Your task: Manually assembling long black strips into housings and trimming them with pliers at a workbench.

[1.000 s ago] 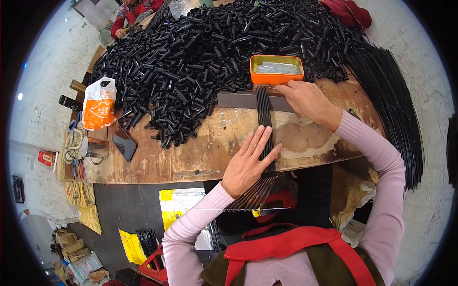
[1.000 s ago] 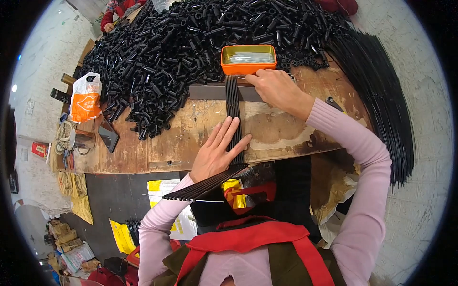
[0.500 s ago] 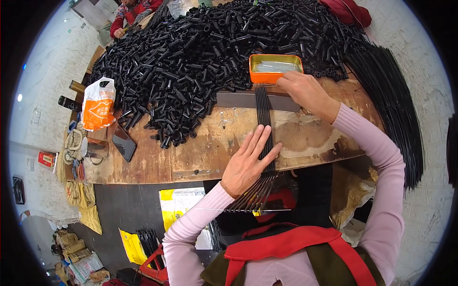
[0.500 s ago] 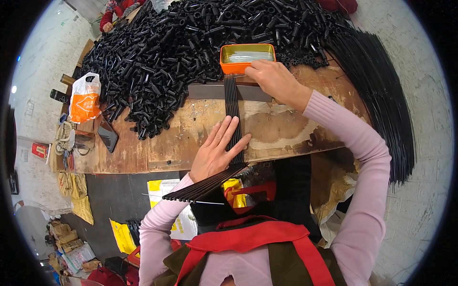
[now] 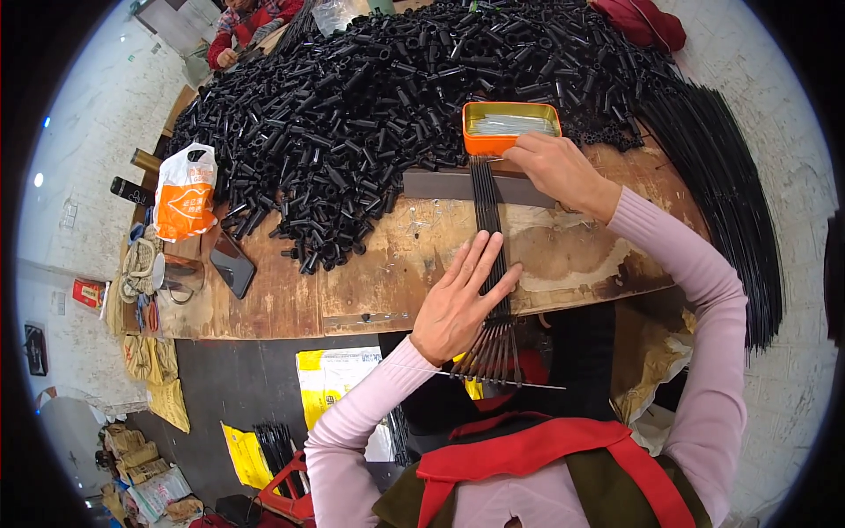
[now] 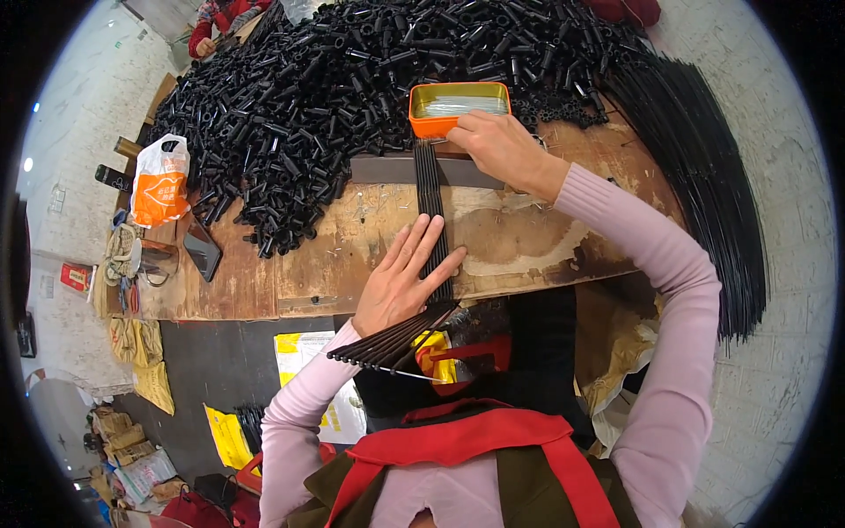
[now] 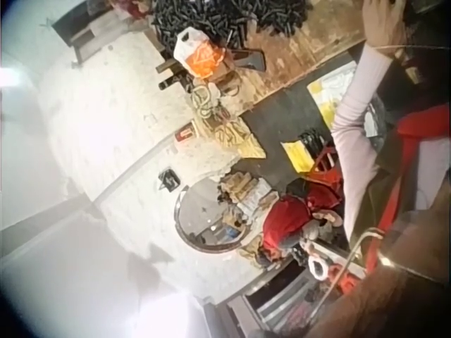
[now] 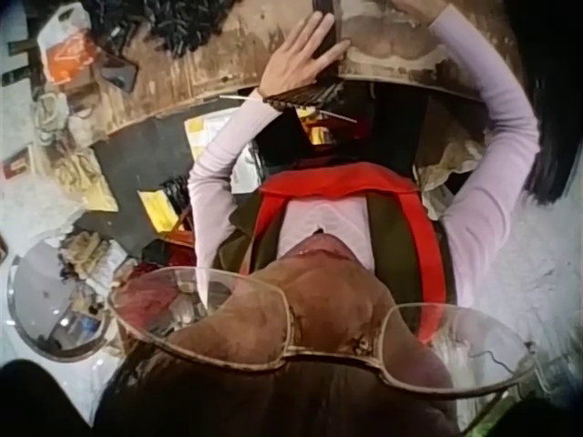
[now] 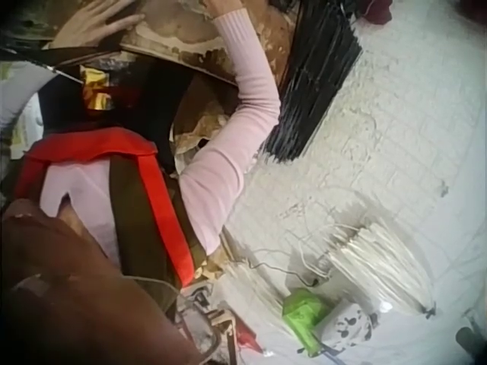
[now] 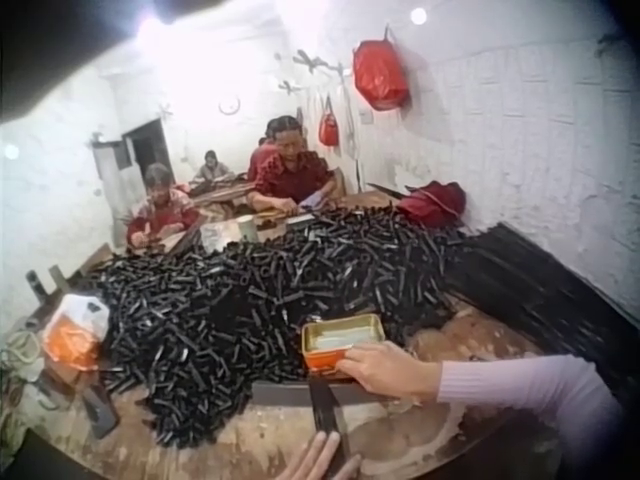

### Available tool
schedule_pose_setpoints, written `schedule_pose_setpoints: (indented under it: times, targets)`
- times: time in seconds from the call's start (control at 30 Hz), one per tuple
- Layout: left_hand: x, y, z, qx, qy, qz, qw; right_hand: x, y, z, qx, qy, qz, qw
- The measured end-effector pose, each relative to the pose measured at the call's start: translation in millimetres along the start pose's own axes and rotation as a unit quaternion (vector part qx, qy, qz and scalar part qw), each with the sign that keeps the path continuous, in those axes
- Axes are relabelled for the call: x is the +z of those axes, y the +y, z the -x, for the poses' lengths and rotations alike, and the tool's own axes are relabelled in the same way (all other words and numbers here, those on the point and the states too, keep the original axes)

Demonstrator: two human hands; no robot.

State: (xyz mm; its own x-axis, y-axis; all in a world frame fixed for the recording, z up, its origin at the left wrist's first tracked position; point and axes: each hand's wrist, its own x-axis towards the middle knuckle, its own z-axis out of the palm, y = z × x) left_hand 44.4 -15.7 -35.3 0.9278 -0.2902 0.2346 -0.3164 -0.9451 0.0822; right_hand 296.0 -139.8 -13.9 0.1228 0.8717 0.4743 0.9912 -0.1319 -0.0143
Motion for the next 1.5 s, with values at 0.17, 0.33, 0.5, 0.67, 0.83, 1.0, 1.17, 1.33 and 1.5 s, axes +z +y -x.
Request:
schedule_pose_setpoints:
  times: [0.17,0.33,0.5,0.67,0.83,1.0,1.17,1.33,1.5]
  targets:
    - [-0.4,0.8,-1.0,-0.007,0.006,0.045,0.999,-1.0,-4.3,6.6,0.052,-0.029,-0.029,0.998]
    - [-3.4,-0.2,-3.0,-0.008,0.003,0.03,1.0,-0.8,-3.9,6.5,0.027,0.003,-0.021,0.999]
    - [-2.1,0.2,-4.5,-0.009,-0.001,0.046,0.999,2.9,9.9,0.6,-0.017,0.022,-0.038,0.999]
    - [-2.5,0.9,-6.8,-0.012,0.012,0.073,0.997,4.6,3.7,-6.4,0.014,0.012,-0.042,0.999]
    - [-9.7,0.9,-8.1,-0.011,-0.003,0.08,0.997,1.7,2.2,3.3,0.003,0.029,-0.044,0.999]
    - [-14.8,0.9,-7.4,-0.01,-0.015,0.102,0.995,-3.3,1.9,-0.2,0.005,0.02,-0.038,0.999]
    - [-11.2,2.0,-6.6,-0.004,-0.007,0.089,0.996,-2.7,1.1,-3.4,0.028,0.012,-0.027,0.999]
    - [-8.6,1.7,-5.9,-0.001,-0.001,0.074,0.997,2.3,-1.0,-0.7,0.026,0.009,-0.056,0.998]
    - [-17.2,1.5,-9.0,-0.003,-0.025,0.097,0.995,2.4,-0.3,-7.3,0.02,0.014,-0.05,0.998]
